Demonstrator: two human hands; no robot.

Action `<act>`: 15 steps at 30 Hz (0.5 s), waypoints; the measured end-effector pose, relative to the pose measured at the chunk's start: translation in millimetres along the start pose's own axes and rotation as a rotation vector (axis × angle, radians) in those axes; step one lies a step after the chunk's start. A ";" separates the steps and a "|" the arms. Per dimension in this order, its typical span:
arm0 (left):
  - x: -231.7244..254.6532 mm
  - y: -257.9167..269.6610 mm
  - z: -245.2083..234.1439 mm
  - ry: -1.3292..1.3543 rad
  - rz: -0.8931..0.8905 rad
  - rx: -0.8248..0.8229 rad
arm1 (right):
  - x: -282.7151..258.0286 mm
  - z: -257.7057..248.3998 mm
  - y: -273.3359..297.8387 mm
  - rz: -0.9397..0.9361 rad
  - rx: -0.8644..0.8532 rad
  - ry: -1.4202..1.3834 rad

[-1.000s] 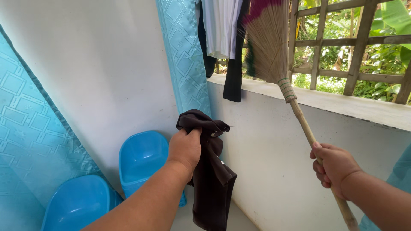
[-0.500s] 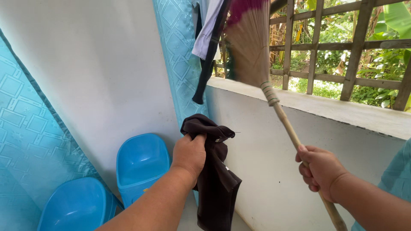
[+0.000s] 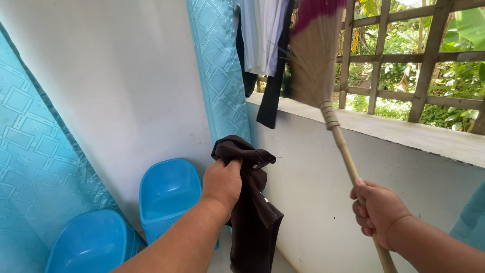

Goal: The person uses a dark cloth to wipe the bristles and handle of a traditional straw broom. They repeatedly rub the cloth along the broom's bristles and wooden shaft while holding it upright near a window.

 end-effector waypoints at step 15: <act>-0.8 0.9 -0.7 -0.092 -0.025 -0.098 | 30.0 -5.1 22.5 -0.064 0.068 -0.027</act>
Point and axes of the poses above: each hand's wrist, its own y-axis away from the middle knuckle, its own z-axis out of the palm, x = y × z, the point moved 3 cm from there along -y, towards the middle knuckle, and after that the axes turned 7 degrees about -x, right-handed, at the moved point
